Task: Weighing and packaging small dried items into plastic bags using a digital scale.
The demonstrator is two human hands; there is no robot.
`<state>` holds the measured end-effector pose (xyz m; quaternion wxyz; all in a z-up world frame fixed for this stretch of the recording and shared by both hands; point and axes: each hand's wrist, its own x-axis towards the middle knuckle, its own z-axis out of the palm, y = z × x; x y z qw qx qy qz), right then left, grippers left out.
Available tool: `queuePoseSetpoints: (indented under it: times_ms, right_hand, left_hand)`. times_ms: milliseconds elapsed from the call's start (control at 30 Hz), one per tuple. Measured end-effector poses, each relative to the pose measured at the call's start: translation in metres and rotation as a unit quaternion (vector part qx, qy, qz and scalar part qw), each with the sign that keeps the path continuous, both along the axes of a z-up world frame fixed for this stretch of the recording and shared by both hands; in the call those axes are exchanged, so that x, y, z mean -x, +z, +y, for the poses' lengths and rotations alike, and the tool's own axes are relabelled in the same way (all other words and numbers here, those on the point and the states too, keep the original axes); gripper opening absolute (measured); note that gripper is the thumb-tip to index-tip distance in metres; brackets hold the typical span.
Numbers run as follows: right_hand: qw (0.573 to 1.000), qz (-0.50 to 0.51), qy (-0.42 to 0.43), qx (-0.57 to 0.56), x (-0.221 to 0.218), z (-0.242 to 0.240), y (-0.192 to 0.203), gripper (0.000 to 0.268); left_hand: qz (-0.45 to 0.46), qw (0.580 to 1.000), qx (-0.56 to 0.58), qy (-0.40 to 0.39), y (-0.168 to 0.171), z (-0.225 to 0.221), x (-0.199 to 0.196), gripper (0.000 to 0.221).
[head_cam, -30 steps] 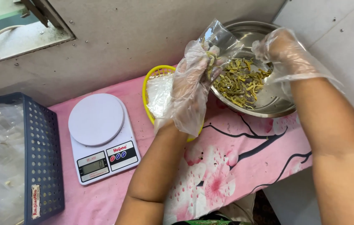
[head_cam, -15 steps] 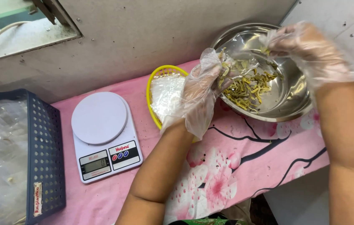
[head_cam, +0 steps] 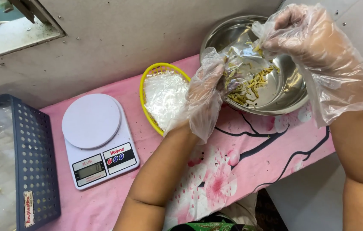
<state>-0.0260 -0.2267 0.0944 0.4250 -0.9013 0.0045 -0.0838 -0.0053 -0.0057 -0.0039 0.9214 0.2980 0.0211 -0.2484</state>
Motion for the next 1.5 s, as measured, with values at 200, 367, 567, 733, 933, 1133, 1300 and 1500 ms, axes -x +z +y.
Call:
queuePoseSetpoints:
  times_ms: [200,367,567,733,933,1133,1300,1500]
  right_hand:
    - [0.987,0.024,-0.055,-0.146,0.025,0.029,0.017,0.036]
    - [0.995,0.017,-0.026,-0.097,0.032,0.031,0.02,0.031]
    - [1.0,-0.017,-0.002,0.019,0.028,0.037,0.011,0.025]
    - [0.975,-0.149,0.107,0.122,0.032,0.042,0.007,0.031]
    - [0.972,-0.052,0.02,0.226,0.035,0.054,0.007,0.026]
    - [0.993,-0.083,0.083,-0.005,0.044,0.052,0.011,0.021]
    - [0.996,-0.071,0.047,-0.004,0.052,0.058,0.019,0.026]
    - [0.991,-0.074,0.104,0.034,0.053,0.061,0.02,0.032]
  left_hand:
    - [-0.028,0.998,0.047,-0.003,-0.015,-0.008,-0.004,0.039]
    - [-0.002,0.999,0.025,-0.032,0.018,0.002,0.008,0.044]
    - [0.033,0.999,0.032,0.02,-0.003,-0.013,0.003,0.042]
    - [0.036,0.992,0.116,-0.036,-0.043,-0.019,-0.014,0.051]
    - [0.024,0.988,0.146,-0.046,-0.037,-0.024,-0.01,0.056]
    - [-0.361,0.818,-0.446,0.031,-0.029,-0.012,0.01,0.079]
    - [-0.042,0.98,0.185,-0.061,-0.032,-0.018,0.012,0.055]
    - [-0.338,0.873,-0.351,0.034,-0.027,-0.012,0.011,0.079]
